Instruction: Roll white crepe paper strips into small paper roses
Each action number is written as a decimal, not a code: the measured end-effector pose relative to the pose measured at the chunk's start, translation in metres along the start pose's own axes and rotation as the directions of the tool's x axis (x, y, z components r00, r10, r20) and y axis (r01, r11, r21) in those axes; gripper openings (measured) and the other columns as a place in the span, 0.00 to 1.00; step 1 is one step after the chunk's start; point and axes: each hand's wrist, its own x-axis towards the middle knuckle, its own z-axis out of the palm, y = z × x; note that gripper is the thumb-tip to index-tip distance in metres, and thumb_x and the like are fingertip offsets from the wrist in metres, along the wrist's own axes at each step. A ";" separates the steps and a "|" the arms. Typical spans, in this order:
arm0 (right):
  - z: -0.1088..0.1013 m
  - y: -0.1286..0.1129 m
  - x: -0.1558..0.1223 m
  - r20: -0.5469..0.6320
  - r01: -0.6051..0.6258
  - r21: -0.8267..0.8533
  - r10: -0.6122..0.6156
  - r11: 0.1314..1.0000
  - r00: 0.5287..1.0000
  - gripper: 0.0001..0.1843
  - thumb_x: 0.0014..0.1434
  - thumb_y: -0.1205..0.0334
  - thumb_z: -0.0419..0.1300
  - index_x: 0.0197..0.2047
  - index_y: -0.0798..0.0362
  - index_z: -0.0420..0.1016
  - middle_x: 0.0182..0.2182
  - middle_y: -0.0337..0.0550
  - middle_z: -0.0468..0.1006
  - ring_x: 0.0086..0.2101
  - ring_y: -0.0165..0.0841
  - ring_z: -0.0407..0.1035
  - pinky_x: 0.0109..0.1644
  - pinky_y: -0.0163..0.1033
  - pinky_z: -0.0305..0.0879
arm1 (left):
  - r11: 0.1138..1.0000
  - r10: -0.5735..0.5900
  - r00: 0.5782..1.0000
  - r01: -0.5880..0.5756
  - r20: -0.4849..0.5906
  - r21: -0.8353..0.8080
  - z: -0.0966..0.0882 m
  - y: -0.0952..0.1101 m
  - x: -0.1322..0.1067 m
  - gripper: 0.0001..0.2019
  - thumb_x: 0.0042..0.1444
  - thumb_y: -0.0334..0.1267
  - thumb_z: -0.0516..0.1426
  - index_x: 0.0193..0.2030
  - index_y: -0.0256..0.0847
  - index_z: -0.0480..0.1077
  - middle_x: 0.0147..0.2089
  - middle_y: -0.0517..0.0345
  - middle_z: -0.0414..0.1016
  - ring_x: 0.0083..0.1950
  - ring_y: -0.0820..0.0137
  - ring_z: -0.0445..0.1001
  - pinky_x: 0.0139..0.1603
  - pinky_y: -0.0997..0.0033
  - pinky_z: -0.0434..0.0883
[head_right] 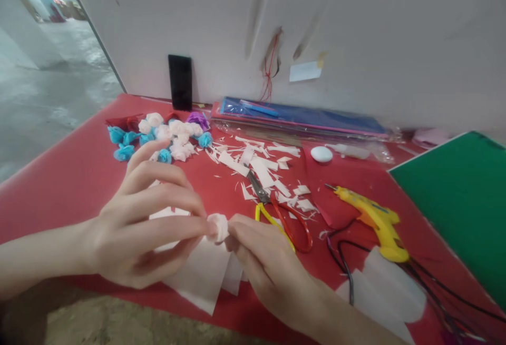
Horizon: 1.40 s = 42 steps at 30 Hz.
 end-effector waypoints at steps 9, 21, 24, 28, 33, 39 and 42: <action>0.001 -0.001 0.001 0.016 -0.016 0.033 0.016 0.999 1.000 0.12 0.57 0.73 0.44 0.26 0.50 0.59 0.21 0.36 0.67 0.22 0.28 0.64 0.26 0.30 0.62 | 1.000 -0.012 1.000 0.011 -0.003 -0.021 0.003 0.000 0.000 0.07 0.50 0.31 0.51 0.33 0.43 0.68 0.32 0.63 0.73 0.40 0.70 0.65 0.55 0.56 0.56; -0.005 0.008 0.004 -0.128 0.222 -0.095 -0.233 0.970 0.964 0.12 0.64 0.65 0.41 0.32 0.50 0.61 0.22 0.38 0.70 0.22 0.29 0.66 0.25 0.31 0.63 | 0.928 -0.189 0.970 0.227 0.152 -0.295 0.003 0.001 0.007 0.08 0.51 0.24 0.50 0.36 0.34 0.67 0.34 0.56 0.72 0.38 0.72 0.64 0.44 0.69 0.65; -0.004 0.010 0.005 -0.133 0.226 -0.093 -0.237 0.970 0.962 0.13 0.64 0.61 0.40 0.31 0.50 0.61 0.21 0.38 0.70 0.21 0.28 0.65 0.22 0.30 0.62 | 0.917 -0.174 0.973 0.217 0.153 -0.334 0.007 0.002 0.005 0.06 0.52 0.25 0.52 0.35 0.33 0.70 0.33 0.54 0.72 0.37 0.72 0.64 0.45 0.69 0.65; -0.004 0.007 0.004 -0.093 0.209 -0.035 -0.211 0.977 0.973 0.15 0.64 0.62 0.41 0.28 0.50 0.62 0.19 0.37 0.68 0.20 0.28 0.64 0.21 0.31 0.61 | 0.886 -0.168 0.975 0.215 0.146 -0.411 0.013 0.002 0.001 0.06 0.53 0.30 0.55 0.34 0.32 0.73 0.31 0.53 0.71 0.37 0.71 0.66 0.45 0.68 0.65; -0.005 -0.002 0.002 -0.063 0.110 0.029 -0.108 0.994 0.992 0.18 0.64 0.63 0.42 0.25 0.51 0.65 0.20 0.37 0.70 0.20 0.26 0.65 0.24 0.28 0.63 | 0.763 -0.237 0.956 0.292 0.171 -0.577 0.021 0.001 -0.003 0.07 0.52 0.30 0.57 0.30 0.28 0.75 0.29 0.53 0.70 0.34 0.73 0.66 0.43 0.70 0.64; -0.002 -0.002 0.003 0.055 -0.055 0.289 0.041 0.956 0.998 0.15 0.63 0.64 0.45 0.29 0.49 0.69 0.22 0.35 0.74 0.22 0.25 0.68 0.27 0.25 0.64 | 0.434 -0.380 0.855 0.502 0.353 -0.748 0.026 0.002 -0.005 0.03 0.47 0.25 0.59 0.28 0.30 0.76 0.26 0.57 0.68 0.32 0.76 0.64 0.40 0.74 0.63; -0.002 -0.003 0.004 0.100 -0.143 0.420 0.111 0.896 0.989 0.14 0.62 0.62 0.48 0.29 0.49 0.70 0.24 0.36 0.74 0.24 0.26 0.68 0.27 0.26 0.63 | 0.315 -0.443 0.805 0.552 0.395 -0.772 0.029 0.002 -0.007 0.04 0.46 0.25 0.60 0.28 0.34 0.76 0.26 0.59 0.67 0.31 0.76 0.64 0.38 0.73 0.63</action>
